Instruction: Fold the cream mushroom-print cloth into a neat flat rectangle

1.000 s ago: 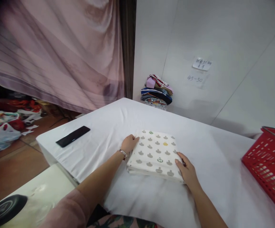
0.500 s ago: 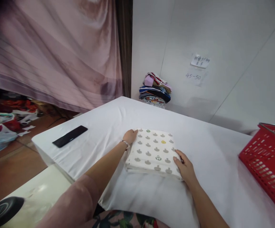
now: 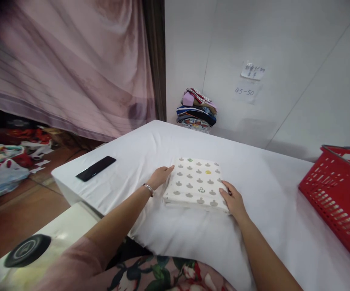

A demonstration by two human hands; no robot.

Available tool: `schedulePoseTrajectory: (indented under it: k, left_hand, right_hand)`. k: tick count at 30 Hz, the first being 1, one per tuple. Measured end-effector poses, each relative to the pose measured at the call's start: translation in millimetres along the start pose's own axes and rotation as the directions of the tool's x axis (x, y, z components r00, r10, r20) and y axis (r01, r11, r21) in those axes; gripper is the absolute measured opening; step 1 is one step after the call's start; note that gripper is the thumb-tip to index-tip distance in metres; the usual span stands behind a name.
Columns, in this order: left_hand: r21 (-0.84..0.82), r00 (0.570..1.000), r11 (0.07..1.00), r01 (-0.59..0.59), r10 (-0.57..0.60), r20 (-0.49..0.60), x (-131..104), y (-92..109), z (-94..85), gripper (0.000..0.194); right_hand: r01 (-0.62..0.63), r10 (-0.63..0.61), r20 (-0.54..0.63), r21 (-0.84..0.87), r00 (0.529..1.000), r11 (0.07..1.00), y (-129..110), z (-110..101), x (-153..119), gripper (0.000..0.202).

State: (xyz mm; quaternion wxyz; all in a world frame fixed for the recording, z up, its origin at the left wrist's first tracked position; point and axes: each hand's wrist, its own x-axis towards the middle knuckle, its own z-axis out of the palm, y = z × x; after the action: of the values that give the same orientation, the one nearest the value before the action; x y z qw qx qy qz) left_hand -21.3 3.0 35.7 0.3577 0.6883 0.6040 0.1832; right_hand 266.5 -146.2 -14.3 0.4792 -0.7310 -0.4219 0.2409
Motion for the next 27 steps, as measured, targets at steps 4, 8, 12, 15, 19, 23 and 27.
schedulePoseTrajectory:
  k: [4, 8, 12, 15, 19, 23, 27]
  left_hand:
    - [-0.102, 0.992, 0.995, -0.009, -0.004, -0.127, -18, -8, 9.8, 0.043]
    - [-0.122, 0.983, 0.992, -0.007, -0.015, -0.185, -29, -14, 19.0, 0.042]
    - [-0.096, 0.983, 0.995, -0.004, -0.014, -0.185, -36, -13, 20.8, 0.035]
    - [-0.062, 0.986, 0.998, 0.011, -0.021, -0.163, -39, -10, 19.1, 0.033]
    - [-0.041, 0.993, 0.998, 0.039, -0.044, -0.111, -38, -8, 17.2, 0.033]
    - [-0.004, 0.997, 1.0, 0.027, -0.027, -0.071, -36, -9, 17.4, 0.034]
    - [0.017, 0.998, 1.0, 0.0, 0.001, -0.057, -36, -8, 17.8, 0.032]
  right_hand:
    - [-0.001, 0.001, 0.012, 0.007, 1.0, 1.0, -1, -1, 0, 0.055]
    - [0.002, -0.002, 0.012, 0.008, 1.0, 1.0, -2, -1, -1, 0.055]
    - [0.023, -0.023, 0.001, -0.005, 1.0, 1.0, -1, -1, -1, 0.054]
    - [0.015, -0.015, 0.005, -0.004, 1.0, 1.0, -2, -1, -1, 0.055]
    - [0.004, -0.004, 0.002, 0.0, 1.0, 1.0, -4, -1, -2, 0.057]
    - [0.012, -0.012, -0.002, 0.001, 1.0, 1.0, -4, -1, -2, 0.056]
    - [0.007, -0.007, -0.001, 0.003, 1.0, 1.0, -2, -1, -2, 0.058]
